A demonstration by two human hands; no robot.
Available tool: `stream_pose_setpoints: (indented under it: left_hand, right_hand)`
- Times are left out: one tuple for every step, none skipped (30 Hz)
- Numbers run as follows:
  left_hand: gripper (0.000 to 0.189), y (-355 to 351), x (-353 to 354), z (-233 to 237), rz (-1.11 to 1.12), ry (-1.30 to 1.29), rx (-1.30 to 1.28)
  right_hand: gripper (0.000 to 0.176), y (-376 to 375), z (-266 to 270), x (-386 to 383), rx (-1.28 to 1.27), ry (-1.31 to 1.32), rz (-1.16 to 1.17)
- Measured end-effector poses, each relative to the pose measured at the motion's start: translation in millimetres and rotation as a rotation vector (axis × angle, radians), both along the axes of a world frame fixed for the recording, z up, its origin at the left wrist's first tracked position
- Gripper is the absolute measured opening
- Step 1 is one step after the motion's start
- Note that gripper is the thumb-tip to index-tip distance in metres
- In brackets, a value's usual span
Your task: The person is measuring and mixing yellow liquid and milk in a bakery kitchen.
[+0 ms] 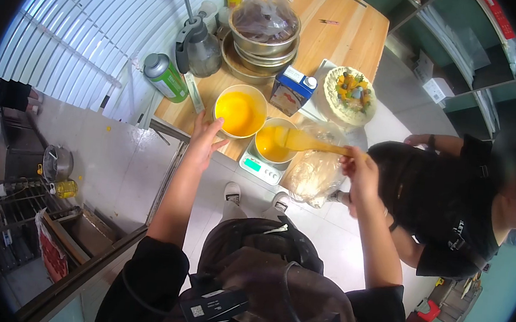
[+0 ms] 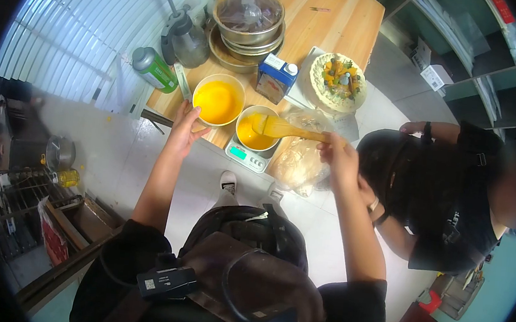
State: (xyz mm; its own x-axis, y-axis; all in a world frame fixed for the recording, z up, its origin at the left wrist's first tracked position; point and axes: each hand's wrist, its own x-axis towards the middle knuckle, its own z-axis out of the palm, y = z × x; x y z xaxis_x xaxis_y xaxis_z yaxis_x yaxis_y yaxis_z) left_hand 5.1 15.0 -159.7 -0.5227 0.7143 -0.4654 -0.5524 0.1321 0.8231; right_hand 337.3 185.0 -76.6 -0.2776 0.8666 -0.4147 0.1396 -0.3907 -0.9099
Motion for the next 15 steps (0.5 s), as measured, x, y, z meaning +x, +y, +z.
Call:
stream_pose_setpoints:
  left_hand:
    - [0.094, 1, 1, 1, -0.005, 0.023, -0.018]
    - [0.092, 2, 1, 3, -0.010, 0.045, -0.037]
    - [0.092, 3, 2, 6, -0.028, 0.065, -0.047]
    - [0.092, 4, 2, 9, -0.045, 0.086, -0.057]
    - [0.092, 4, 3, 13, -0.062, 0.107, -0.066]
    - [0.093, 5, 6, 17, -0.066, 0.126, -0.055]
    - [0.093, 6, 9, 21, -0.070, 0.145, -0.045]
    - [0.094, 7, 13, 25, -0.076, 0.163, -0.035]
    - [0.097, 7, 17, 29, -0.061, 0.153, -0.021]
    - [0.099, 8, 20, 32, -0.045, 0.143, -0.007]
    - [0.102, 9, 23, 34, -0.029, 0.135, 0.007]
    - [0.102, 10, 26, 37, -0.018, 0.163, 0.001]
    - [0.103, 10, 28, 38, -0.005, 0.191, -0.006]
    - [0.103, 10, 30, 39, 0.009, 0.218, -0.014]
    - [0.104, 10, 31, 41, 0.022, 0.232, -0.033]
  right_hand:
    - [0.034, -2, 19, 1, 0.027, 0.029, 0.012]
    - [0.035, -7, 46, -4, 0.018, 0.014, -0.009]
    - [0.034, -10, 63, -5, -0.008, 0.034, -0.045]
    - [0.034, -12, 74, -7, 0.032, 0.095, -0.031]
    - [0.033, -15, 84, -10, 0.073, 0.156, -0.016]
    - [0.033, -19, 97, -20, 0.081, 0.155, -0.027]
    - [0.033, -20, 96, -29, 0.116, 0.113, -0.009]
    - [0.033, -21, 95, -38, 0.151, 0.070, 0.007]
    - [0.033, -23, 92, -46, 0.186, 0.027, 0.021]
    - [0.031, -27, 87, -54, 0.258, 0.006, 0.059]
    - [0.029, -28, 78, -59, 0.287, -0.019, 0.091]
    - [0.029, -34, 76, -62, 0.354, -0.064, 0.101]
    - [0.028, -39, 74, -64, 0.421, -0.110, 0.112]
    - [0.027, -44, 75, -67, 0.512, -0.177, 0.131]
    - [0.026, -49, 78, -69, 0.601, -0.244, 0.150]
